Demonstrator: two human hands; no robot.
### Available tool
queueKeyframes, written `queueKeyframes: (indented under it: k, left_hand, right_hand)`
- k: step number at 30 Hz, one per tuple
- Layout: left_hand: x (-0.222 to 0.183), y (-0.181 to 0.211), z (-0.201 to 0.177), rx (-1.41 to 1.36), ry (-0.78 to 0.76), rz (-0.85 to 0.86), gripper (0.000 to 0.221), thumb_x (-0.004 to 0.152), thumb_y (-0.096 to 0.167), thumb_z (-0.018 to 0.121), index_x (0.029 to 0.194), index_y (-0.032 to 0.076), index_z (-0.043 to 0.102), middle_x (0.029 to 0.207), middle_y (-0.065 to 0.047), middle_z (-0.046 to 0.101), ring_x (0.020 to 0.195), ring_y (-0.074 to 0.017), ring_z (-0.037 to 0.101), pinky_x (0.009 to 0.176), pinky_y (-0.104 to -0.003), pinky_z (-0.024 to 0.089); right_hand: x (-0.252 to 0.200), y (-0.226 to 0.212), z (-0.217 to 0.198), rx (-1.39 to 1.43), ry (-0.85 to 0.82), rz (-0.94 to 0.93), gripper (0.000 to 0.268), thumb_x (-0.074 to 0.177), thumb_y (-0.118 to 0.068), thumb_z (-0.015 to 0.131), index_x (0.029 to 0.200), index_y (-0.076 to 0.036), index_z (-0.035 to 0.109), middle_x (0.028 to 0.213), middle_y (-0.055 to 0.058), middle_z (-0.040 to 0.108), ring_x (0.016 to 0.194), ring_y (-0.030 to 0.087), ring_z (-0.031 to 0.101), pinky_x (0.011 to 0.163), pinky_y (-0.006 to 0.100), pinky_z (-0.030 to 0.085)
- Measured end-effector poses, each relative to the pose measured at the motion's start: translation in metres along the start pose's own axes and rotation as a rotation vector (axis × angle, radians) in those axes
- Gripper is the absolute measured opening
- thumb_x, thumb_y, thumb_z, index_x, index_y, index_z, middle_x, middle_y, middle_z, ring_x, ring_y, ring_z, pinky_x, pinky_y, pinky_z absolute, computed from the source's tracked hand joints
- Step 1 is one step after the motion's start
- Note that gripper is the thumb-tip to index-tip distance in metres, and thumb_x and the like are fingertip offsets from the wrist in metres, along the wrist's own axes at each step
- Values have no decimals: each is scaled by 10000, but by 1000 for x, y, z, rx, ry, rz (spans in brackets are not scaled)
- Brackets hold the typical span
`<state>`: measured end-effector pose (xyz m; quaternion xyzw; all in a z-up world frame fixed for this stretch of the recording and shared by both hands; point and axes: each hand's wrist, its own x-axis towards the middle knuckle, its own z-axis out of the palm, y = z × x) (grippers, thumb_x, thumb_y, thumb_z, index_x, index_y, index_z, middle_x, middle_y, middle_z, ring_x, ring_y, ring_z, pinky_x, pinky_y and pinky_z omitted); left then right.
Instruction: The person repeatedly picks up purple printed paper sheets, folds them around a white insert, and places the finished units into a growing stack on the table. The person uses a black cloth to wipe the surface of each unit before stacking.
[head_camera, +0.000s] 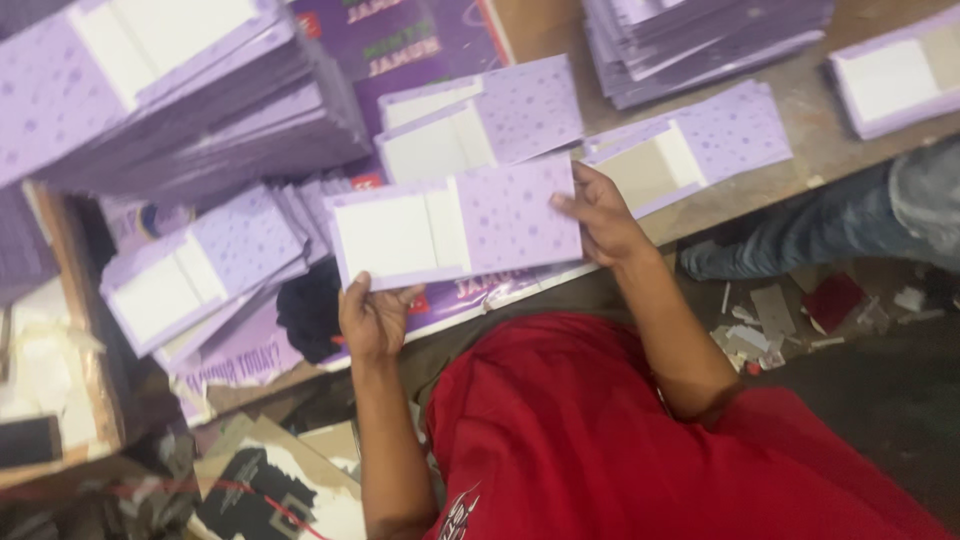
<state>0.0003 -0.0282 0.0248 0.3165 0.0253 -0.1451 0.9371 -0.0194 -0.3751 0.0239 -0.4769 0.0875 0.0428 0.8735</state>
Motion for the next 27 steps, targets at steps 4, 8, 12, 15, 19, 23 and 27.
queueKeyframes:
  k: [4, 8, 12, 15, 19, 23, 27]
  left_hand:
    - [-42, -1, -10, 994, 479, -17, 595, 943, 193, 568, 1474, -18, 405, 1287, -289, 601, 1132, -505, 570, 902, -561, 491]
    - [-40, -40, 28, 1923, 544, 478, 520, 1024, 182, 613, 1489, -7, 479, 1465, -274, 535, 1394, -416, 457, 1175, -562, 355]
    - [11, -83, 39, 2103, -185, 488, 583, 1022, 392, 613, 1508, 91, 500, 1595, -123, 440, 1519, -373, 337, 1227, -598, 239]
    - [31, -97, 23, 2142, -289, 449, 652, 1012, 484, 546, 1549, 125, 459, 1630, -112, 398, 1529, -343, 315, 1225, -631, 193]
    - [29, -94, 4, 2210, -280, 400, 722, 988, 584, 508, 1563, 158, 414, 1641, -130, 337, 1528, -370, 269, 1211, -633, 150]
    - [15, -97, 4, 2201, -286, 359, 727, 988, 600, 504, 1575, 182, 407, 1654, -116, 330, 1541, -357, 256, 1225, -626, 147]
    - [25, -84, 8, 2184, -286, 332, 700, 993, 592, 501, 1567, 200, 411, 1660, -101, 343, 1545, -334, 257, 1240, -620, 150]
  right_hand:
    - [3, 35, 7, -529, 73, 132, 437, 870, 50, 742, 1279, 88, 594, 1108, 141, 757, 995, 195, 740, 852, 297, 621]
    - [12, 55, 13, -788, 172, 22, 514, 796, -53, 808, 1239, 63, 575, 1015, 140, 762, 893, 204, 754, 741, 322, 616]
    - [18, 62, 26, -1222, 318, -195, 600, 700, -259, 928, 1129, 54, 648, 952, 192, 749, 857, 310, 744, 731, 401, 585]
    - [37, 67, 42, -1366, 388, -267, 596, 693, -318, 919, 1122, 13, 670, 954, 207, 746, 876, 383, 726, 745, 470, 559]
    - [60, 74, 54, -1415, 383, -332, 535, 687, -298, 925, 1078, -24, 683, 974, 195, 736, 915, 412, 699, 757, 511, 542]
    - [32, 74, 42, -1468, 297, -426, 628, 651, -264, 945, 1139, 11, 660, 987, 226, 709, 922, 437, 671, 745, 522, 528]
    - [5, 63, 40, -1507, 234, -239, 622, 616, -267, 939, 1108, -1, 667, 954, 198, 720, 891, 401, 697, 742, 495, 544]
